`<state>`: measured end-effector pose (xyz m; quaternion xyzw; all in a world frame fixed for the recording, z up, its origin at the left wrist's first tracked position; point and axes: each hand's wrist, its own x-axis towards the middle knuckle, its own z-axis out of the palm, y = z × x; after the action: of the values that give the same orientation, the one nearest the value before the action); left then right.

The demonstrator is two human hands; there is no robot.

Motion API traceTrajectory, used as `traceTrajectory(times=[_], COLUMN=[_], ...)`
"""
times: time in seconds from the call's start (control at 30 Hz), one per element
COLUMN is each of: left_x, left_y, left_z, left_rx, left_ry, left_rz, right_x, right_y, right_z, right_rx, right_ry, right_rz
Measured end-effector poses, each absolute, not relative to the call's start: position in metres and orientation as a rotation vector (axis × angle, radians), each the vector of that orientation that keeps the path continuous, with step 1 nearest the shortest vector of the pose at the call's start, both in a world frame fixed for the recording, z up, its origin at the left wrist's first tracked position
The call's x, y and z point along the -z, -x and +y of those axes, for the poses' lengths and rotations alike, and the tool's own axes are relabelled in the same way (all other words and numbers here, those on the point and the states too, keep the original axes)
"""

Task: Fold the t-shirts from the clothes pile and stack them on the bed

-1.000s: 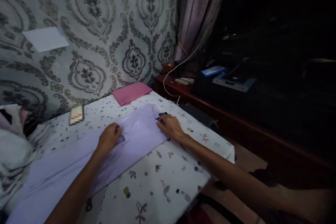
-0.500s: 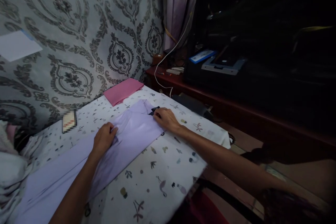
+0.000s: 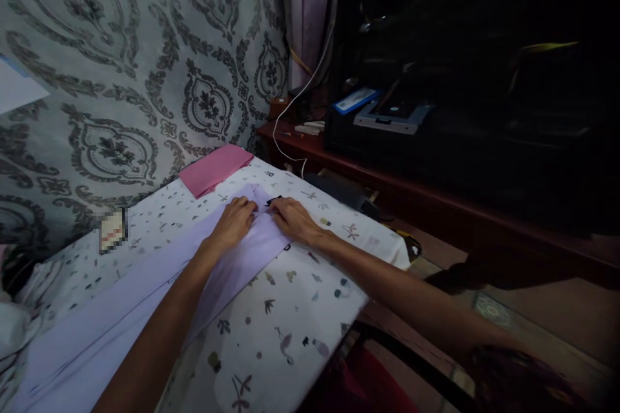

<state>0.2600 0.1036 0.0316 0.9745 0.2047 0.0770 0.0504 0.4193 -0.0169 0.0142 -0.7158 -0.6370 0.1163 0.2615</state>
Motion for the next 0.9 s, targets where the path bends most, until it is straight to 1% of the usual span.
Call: traceTrajectory(times=[0.1, 0.27, 0.4, 0.63, 0.73, 0.9], left_x=[-0.031, -0.045, -0.054, -0.034, -0.030, -0.030], left_y=[-0.258, -0.254, -0.259, -0.268, -0.266, -0.264], left_z=[0.105, 0.097, 0.095, 0.104, 0.105, 0.105], left_rx=[-0.272, -0.374, -0.464, -0.335, -0.368, -0.437], left_ry=[-2.941, -2.805, -2.787, -2.872, -2.856, -2.804], left_rz=[0.626, 0.648, 0.726, 0.741, 0.737, 0.783], right_x=[-0.015, -0.022, -0.025, -0.022, -0.023, -0.023], right_y=[-0.419, -0.417, -0.416, -0.429, -0.437, -0.446], right_z=[-0.017, -0.019, -0.020, -0.025, -0.036, -0.058], right_rx=[-0.309, -0.322, -0.312, -0.456, -0.450, -0.385], right_ry=[1.947, 2.022, 2.036, 1.839, 1.812, 1.835], right_rz=[-1.658, -1.837, -1.865, -1.609, -1.510, -1.539])
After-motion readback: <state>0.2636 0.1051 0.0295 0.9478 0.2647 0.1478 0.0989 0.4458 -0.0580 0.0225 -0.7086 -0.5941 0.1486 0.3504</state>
